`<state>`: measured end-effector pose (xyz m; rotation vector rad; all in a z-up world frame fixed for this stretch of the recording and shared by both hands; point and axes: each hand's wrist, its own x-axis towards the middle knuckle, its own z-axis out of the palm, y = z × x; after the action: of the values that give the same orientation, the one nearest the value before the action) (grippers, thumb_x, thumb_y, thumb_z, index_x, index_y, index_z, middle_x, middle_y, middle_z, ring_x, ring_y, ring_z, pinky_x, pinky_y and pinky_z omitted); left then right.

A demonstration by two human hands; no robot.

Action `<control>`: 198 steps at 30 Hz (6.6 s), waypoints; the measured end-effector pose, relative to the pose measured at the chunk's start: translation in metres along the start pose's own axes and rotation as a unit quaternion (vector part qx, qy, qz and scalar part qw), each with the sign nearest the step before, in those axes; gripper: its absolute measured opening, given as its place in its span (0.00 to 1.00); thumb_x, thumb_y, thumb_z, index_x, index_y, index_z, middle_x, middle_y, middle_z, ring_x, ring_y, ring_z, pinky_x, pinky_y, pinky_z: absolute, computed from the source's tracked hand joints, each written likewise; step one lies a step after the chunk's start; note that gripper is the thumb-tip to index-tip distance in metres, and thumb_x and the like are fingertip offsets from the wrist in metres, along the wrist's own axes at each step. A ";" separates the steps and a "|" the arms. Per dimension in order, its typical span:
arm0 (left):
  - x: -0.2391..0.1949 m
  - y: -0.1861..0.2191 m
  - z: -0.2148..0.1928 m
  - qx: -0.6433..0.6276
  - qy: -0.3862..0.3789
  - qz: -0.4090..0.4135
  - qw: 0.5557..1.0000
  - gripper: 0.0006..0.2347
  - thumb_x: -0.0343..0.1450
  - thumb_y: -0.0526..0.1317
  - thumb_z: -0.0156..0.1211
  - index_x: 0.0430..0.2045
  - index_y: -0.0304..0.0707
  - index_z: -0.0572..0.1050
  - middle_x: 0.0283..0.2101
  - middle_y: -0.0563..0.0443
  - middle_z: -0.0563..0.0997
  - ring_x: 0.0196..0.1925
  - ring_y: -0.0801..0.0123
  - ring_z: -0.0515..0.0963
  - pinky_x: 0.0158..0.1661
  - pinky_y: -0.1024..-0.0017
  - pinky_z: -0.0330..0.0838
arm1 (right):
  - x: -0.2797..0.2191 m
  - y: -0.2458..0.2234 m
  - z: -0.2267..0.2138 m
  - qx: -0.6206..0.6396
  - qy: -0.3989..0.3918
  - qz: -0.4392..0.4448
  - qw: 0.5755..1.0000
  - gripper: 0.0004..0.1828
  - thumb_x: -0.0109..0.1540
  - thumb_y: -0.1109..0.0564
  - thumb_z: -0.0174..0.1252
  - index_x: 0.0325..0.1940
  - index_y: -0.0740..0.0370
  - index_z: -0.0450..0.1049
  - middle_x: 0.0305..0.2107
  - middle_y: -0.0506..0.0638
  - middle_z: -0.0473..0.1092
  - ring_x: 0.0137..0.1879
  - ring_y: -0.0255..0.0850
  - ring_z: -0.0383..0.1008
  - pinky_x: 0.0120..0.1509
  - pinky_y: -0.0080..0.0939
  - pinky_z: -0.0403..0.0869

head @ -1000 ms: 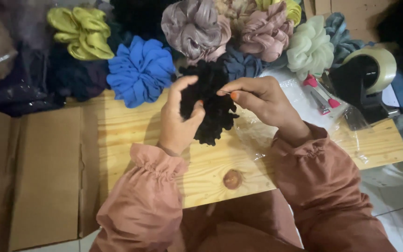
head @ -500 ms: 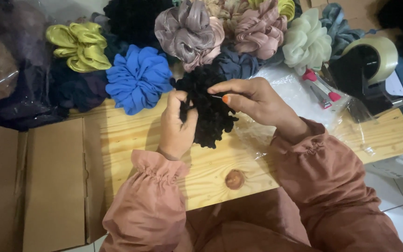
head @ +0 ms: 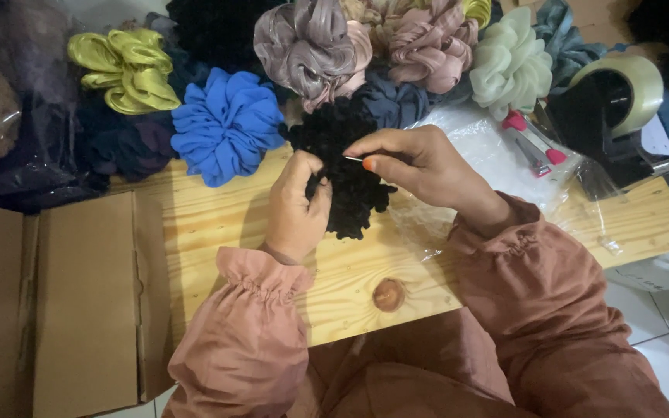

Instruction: A person uses a small tool to finish or repair a black fabric scrunchie on a wooden table surrounded by other colorful scrunchies.

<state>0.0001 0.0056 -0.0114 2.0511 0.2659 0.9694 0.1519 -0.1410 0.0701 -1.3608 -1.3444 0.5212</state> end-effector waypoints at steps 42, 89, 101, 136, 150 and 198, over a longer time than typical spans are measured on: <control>0.008 0.003 -0.017 -0.215 0.026 -0.086 0.972 0.23 0.63 0.24 0.54 0.50 0.44 0.60 0.40 0.55 0.69 0.43 0.74 0.69 0.49 0.73 0.67 | -0.002 0.013 -0.001 0.020 -0.018 -0.033 0.999 0.11 0.67 0.67 0.54 0.50 0.70 0.79 0.24 0.57 0.76 0.32 0.39 0.74 0.42 0.41 0.76; 0.003 -0.020 0.006 0.015 0.066 0.041 0.997 0.11 0.60 0.33 0.65 0.28 0.43 0.67 0.32 0.44 0.73 0.36 0.46 0.78 0.37 0.60 0.74 | 0.023 -0.023 -0.006 -0.077 -0.057 0.052 0.994 0.15 0.69 0.60 0.50 0.54 0.64 0.79 0.16 0.48 0.66 0.23 0.32 0.60 0.29 0.31 0.64; 0.008 0.005 -0.003 -0.027 0.068 -0.129 0.989 0.15 0.62 0.37 0.62 0.39 0.51 0.66 0.32 0.43 0.75 0.34 0.44 0.79 0.35 0.56 0.73 | 0.015 -0.008 0.001 -0.088 -0.012 0.068 0.994 0.12 0.65 0.64 0.56 0.50 0.62 0.82 0.15 0.50 0.68 0.24 0.33 0.57 0.30 0.32 0.63; 0.008 0.007 -0.010 -0.033 0.044 -0.099 0.994 0.10 0.67 0.39 0.67 0.32 0.48 0.68 0.31 0.44 0.79 0.38 0.48 0.80 0.41 0.58 0.72 | 0.015 -0.004 0.001 -0.038 -0.049 0.036 0.997 0.14 0.67 0.64 0.52 0.53 0.63 0.80 0.16 0.49 0.66 0.24 0.32 0.58 0.31 0.30 0.62; 0.009 -0.005 -0.012 -0.020 0.050 -0.057 0.997 0.10 0.67 0.36 0.66 0.30 0.45 0.67 0.33 0.43 0.78 0.39 0.51 0.79 0.43 0.61 0.71 | 0.012 0.005 -0.005 -0.031 -0.019 0.027 0.999 0.12 0.66 0.63 0.55 0.49 0.59 0.82 0.15 0.48 0.67 0.24 0.32 0.59 0.32 0.31 0.65; 0.012 0.020 -0.014 -0.027 0.052 -0.159 0.986 0.17 0.66 0.38 0.69 0.44 0.47 0.66 0.40 0.46 0.78 0.43 0.61 0.78 0.46 0.64 0.72 | 0.009 -0.003 -0.013 0.022 -0.015 -0.005 1.000 0.13 0.67 0.63 0.52 0.52 0.65 0.79 0.16 0.47 0.65 0.24 0.30 0.59 0.31 0.29 0.64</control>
<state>-0.0043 0.0074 0.0154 1.8397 0.5968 0.8751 0.1644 -0.1383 0.0798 -1.3141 -1.3551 0.5643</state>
